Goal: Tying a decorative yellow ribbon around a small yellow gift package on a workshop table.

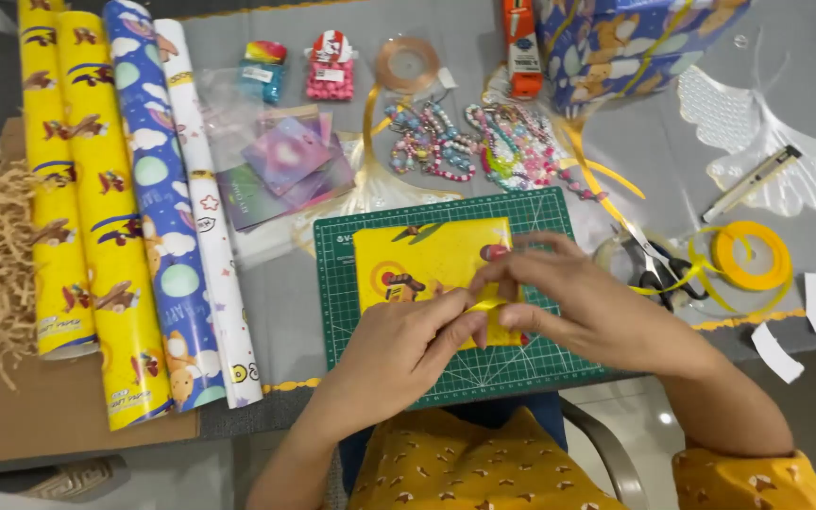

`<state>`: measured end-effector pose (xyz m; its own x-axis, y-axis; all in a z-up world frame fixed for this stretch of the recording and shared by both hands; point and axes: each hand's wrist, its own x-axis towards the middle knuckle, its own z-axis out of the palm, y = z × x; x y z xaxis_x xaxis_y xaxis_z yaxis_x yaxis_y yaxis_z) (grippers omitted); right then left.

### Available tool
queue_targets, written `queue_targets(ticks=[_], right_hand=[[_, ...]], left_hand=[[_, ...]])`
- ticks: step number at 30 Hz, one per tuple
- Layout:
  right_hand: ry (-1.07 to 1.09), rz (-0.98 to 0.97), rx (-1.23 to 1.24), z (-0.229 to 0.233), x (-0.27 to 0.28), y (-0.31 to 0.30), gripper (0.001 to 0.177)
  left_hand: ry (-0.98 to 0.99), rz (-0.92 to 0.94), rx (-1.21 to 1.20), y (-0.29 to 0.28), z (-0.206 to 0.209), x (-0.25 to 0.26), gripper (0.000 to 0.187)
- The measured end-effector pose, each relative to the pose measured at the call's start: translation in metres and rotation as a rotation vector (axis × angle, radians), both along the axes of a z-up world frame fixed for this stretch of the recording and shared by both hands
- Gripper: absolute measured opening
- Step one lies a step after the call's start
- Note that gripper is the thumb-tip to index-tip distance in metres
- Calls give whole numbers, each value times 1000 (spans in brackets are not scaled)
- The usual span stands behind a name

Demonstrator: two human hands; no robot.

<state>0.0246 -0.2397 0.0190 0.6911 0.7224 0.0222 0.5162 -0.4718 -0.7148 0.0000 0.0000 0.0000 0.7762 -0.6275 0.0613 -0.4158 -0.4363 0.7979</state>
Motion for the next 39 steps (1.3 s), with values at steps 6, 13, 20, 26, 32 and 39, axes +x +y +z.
queue_targets(ticks=[6,13,20,26,32,39], right_hand=[[195,-190,5,-11,26,-3,29],[143,-330,14,-32,70,-6,28],[-660,-295,-246,-53,42,-2,51],[-445,59,-392,-39,12,20,118],[-432,51,-452,-45,10,16,116],[-377,88,-414,-45,-5,2,110]], left_hand=[[116,272,-150,47,12,1,34],[66,463,-171,71,-24,30,27],[19,602,85,62,-35,39,36],[96,543,171,71,-59,55,42],[-16,619,218,77,-64,47,29],[-177,747,544,64,-61,32,23]])
